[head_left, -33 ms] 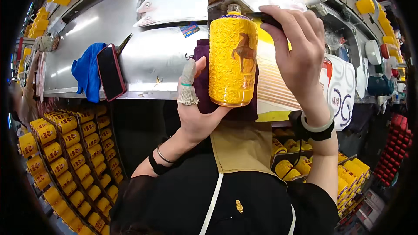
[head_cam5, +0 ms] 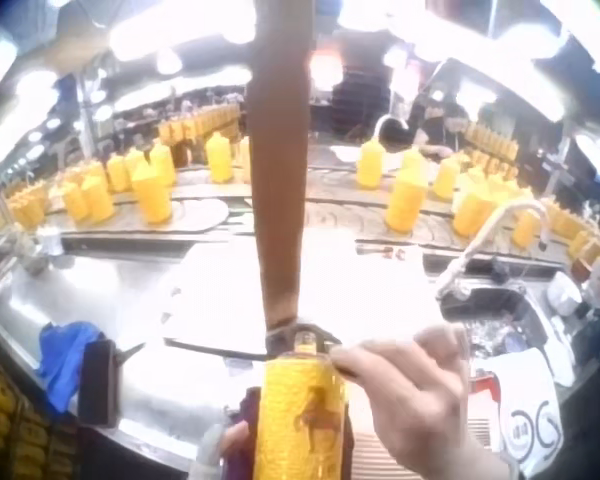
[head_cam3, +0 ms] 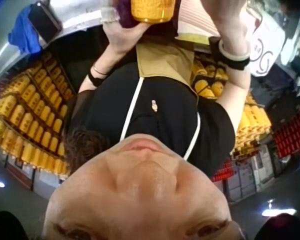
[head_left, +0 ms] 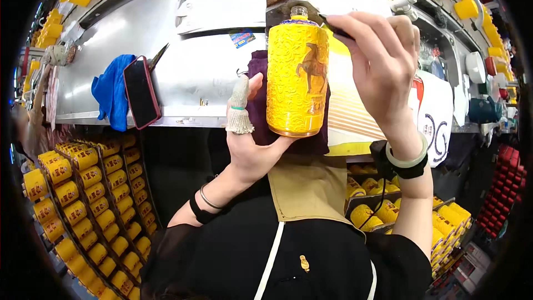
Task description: The worker is applying decorative horse labels and brand labels to yellow textured liquor bottles on a factory assembly line, using a scraper tool to smooth them.
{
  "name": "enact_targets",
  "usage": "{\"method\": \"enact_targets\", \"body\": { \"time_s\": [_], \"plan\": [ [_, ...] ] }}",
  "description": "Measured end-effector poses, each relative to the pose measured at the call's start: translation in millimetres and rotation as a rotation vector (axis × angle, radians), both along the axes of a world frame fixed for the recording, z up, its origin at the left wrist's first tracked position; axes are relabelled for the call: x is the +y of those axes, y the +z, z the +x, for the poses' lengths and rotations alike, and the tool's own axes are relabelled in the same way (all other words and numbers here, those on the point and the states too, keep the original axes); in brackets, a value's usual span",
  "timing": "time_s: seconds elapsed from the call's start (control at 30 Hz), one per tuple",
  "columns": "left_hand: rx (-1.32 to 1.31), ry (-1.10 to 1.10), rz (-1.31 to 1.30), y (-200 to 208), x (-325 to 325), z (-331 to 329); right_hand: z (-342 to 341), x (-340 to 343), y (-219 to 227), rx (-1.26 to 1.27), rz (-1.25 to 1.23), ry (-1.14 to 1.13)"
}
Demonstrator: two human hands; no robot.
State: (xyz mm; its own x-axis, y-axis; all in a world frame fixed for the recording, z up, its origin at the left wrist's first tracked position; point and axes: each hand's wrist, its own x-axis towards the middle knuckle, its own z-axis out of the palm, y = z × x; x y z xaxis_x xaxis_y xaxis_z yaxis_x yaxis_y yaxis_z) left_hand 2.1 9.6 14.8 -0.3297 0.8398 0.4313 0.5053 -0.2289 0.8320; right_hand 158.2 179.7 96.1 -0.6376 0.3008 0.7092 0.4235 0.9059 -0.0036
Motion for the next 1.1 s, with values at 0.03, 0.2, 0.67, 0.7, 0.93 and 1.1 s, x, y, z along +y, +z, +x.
{"method": "enact_targets", "body": {
  "time_s": [0.03, 0.2, 0.67, 0.7, 0.93, 1.1],
  "plan": [
    [-0.013, 0.011, -0.010, 1, 0, 0, 2, 6, 2, -0.024, 0.106, 0.013],
    [-0.167, -0.087, -0.004, -2, 9, 1, 7, -53, 9, -0.259, -0.197, 0.484],
    [0.081, -0.059, -0.089, -3, -4, -14, -6, -21, 0, -0.094, -0.366, 0.355],
    [0.087, -0.065, -0.048, 0, 0, -13, -11, 2, -8, 0.040, -0.327, 0.234],
    [0.073, -0.103, -0.029, -4, 3, -19, 8, -18, -18, -0.039, -0.050, 0.464],
    [0.103, -0.162, -0.110, -7, 2, -24, 4, -22, -21, 0.127, -0.444, 0.327]
  ]
}}
